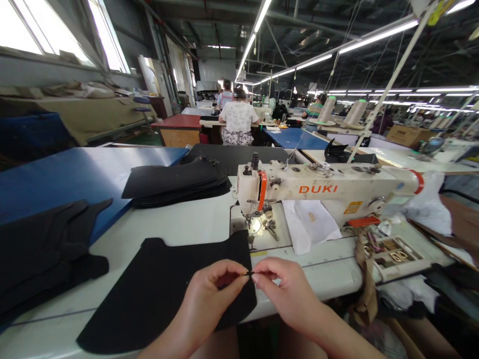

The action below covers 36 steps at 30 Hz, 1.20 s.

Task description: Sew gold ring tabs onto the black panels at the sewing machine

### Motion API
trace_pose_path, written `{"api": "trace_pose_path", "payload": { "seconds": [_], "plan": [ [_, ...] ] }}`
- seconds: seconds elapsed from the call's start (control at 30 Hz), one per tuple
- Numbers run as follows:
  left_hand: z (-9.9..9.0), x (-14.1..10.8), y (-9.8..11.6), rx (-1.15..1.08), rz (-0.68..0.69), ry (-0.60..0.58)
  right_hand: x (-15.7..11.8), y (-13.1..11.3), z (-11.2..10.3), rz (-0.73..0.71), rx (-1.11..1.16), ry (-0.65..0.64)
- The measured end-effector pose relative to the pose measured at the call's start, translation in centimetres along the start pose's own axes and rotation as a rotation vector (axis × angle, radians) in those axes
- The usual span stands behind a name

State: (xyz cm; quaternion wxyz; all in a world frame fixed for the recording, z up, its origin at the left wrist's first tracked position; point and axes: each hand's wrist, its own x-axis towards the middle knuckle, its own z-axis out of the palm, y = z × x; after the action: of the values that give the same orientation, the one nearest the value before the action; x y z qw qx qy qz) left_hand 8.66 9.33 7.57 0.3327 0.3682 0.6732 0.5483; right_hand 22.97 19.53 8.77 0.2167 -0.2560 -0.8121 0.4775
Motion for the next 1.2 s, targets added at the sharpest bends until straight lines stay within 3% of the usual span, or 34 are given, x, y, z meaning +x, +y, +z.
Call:
{"api": "trace_pose_path", "payload": {
  "seconds": [0.23,0.43,0.5,0.6,0.67,0.73,0.93,1.2],
  "plan": [
    [-1.6,1.2,-0.5,-0.011,-0.198,-0.206,-0.1,1.4,1.1,0.136,0.161,-0.065],
    [-3.3,4.3,-1.1,0.01,-0.221,-0.364,2.0,2.8,2.4,0.2,0.302,-0.057],
    [-3.4,5.8,-1.4,0.11,-0.123,-0.328,2.9,3.2,2.5,0.218,0.303,-0.046],
    [-3.0,7.4,-2.7,0.423,0.193,-0.197,3.8,3.8,2.3,0.275,0.271,-0.05],
    [-2.6,7.9,-4.0,0.655,0.412,-0.177,4.2,4.2,1.9,0.31,0.235,-0.055],
    [-2.2,7.9,-5.3,0.823,0.547,-0.194,4.7,4.5,1.5,0.345,0.193,-0.06],
    [-2.2,7.5,-6.6,0.981,0.611,-0.165,8.0,5.2,1.3,0.445,0.123,-0.103],
    [-2.2,7.5,-5.7,0.884,0.667,-0.144,10.9,4.8,1.7,0.518,0.011,-0.202]
  ]
}}
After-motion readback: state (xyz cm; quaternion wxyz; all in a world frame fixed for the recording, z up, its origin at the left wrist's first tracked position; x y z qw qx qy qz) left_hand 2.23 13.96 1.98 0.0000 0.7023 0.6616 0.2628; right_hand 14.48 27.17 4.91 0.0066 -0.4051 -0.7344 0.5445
